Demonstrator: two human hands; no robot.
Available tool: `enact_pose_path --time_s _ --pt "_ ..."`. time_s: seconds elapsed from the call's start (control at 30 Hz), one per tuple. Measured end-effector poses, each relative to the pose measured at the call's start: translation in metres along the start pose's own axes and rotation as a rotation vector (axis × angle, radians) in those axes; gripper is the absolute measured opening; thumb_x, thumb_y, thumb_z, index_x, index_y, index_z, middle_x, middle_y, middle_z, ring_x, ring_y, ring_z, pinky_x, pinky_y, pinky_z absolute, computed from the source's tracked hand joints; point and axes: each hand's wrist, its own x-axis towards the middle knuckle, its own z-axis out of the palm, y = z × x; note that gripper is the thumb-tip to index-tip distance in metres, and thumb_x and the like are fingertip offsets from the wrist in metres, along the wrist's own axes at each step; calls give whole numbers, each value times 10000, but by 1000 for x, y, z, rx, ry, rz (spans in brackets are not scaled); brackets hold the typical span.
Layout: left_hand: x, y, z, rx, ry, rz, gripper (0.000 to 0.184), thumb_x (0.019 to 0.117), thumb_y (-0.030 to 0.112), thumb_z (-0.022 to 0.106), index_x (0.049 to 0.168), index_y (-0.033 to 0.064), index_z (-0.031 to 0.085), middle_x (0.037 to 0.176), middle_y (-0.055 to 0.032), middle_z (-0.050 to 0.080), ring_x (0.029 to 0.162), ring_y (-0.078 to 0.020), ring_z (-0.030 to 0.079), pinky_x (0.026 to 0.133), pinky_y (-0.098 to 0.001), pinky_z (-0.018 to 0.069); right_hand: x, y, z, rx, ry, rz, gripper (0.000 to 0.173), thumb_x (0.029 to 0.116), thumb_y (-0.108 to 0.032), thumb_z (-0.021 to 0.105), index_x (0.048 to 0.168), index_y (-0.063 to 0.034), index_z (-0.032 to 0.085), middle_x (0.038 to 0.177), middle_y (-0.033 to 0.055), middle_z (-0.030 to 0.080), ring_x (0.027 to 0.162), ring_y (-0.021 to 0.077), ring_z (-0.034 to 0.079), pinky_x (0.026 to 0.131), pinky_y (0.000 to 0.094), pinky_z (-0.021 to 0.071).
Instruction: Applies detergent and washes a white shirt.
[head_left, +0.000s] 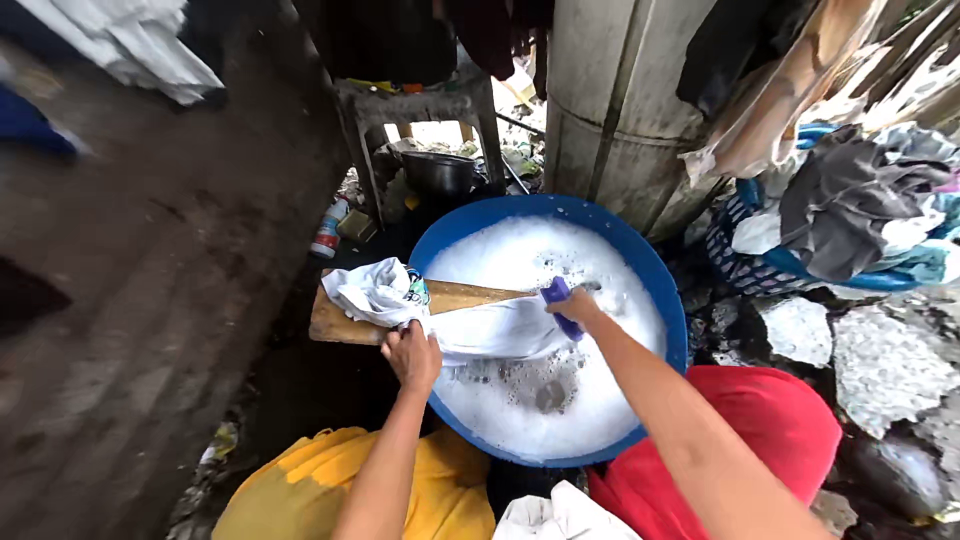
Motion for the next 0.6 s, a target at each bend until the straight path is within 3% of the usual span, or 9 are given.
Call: enact_pose_path --time_s 0.07,0.13,0.23,0.3,0.37,0.43,0.53,0.6 --pt "-3 16 -19 -95 -148 -81 457 1038 240 567 1354 -89 541 1305 -344 588 1317 -485 497 1138 -641 290 -12 -16 -24 19 -101 -90 651 849 -325 857 1264 105 598 1188 307 656 1121 421 644 1000 607 490" --pt "-6 22 -27 -396 -230 -95 395 1048 212 581 1298 -95 568 1263 -314 612 1228 -423 574 1067 -594 412 -39 -31 -50 45 -195 -183 523 880 -297 829 1192 79 642 1086 245 686 984 330 671 923 539 528" --pt "-11 36 -31 -910 -289 -37 334 1084 151 486 1357 -39 514 1259 -221 610 1106 -282 622 971 -465 512 -81 -47 -86 197 -217 -285 365 935 -236 761 1185 10 658 971 122 682 801 167 630 756 378 545" --pt "-18 52 -39 -1143 -324 -9 326 1100 148 420 1417 76 424 1219 -130 594 1022 -206 629 889 -410 543 -102 -48 -100 423 -222 -278 319 989 -228 686 1238 -37 626 947 69 671 766 121 636 686 303 553" --pt "-23 67 -46 -1290 -345 10 330 1104 147 385 1432 187 384 1144 -52 602 942 -150 639 822 -359 557 -115 -41 -99 680 -235 -245 257 1023 -233 622 1231 -83 611 885 32 690 724 112 673 624 275 572" --pt "-26 79 -53 -1384 -378 40 347 1109 162 365 1448 236 364 1153 -20 613 945 -126 650 817 -325 567 -122 -34 -87 820 -289 -227 224 1041 -226 571 1219 -94 609 870 31 714 722 118 695 620 277 589" --pt "-34 100 -62 -1545 -411 82 357 1115 183 314 1466 242 345 1242 -18 598 1073 -146 635 904 -358 552 -127 -25 -63 823 -474 -301 300 1029 -212 533 1290 -71 580 988 71 735 788 155 716 665 307 608" --pt "-44 122 -70 -1693 -359 15 331 1117 185 279 1437 203 360 1258 -48 583 1118 -185 618 938 -397 533 -135 -25 -47 809 -596 -340 353 1000 -227 546 1319 -77 550 1072 81 719 862 183 719 723 346 614"
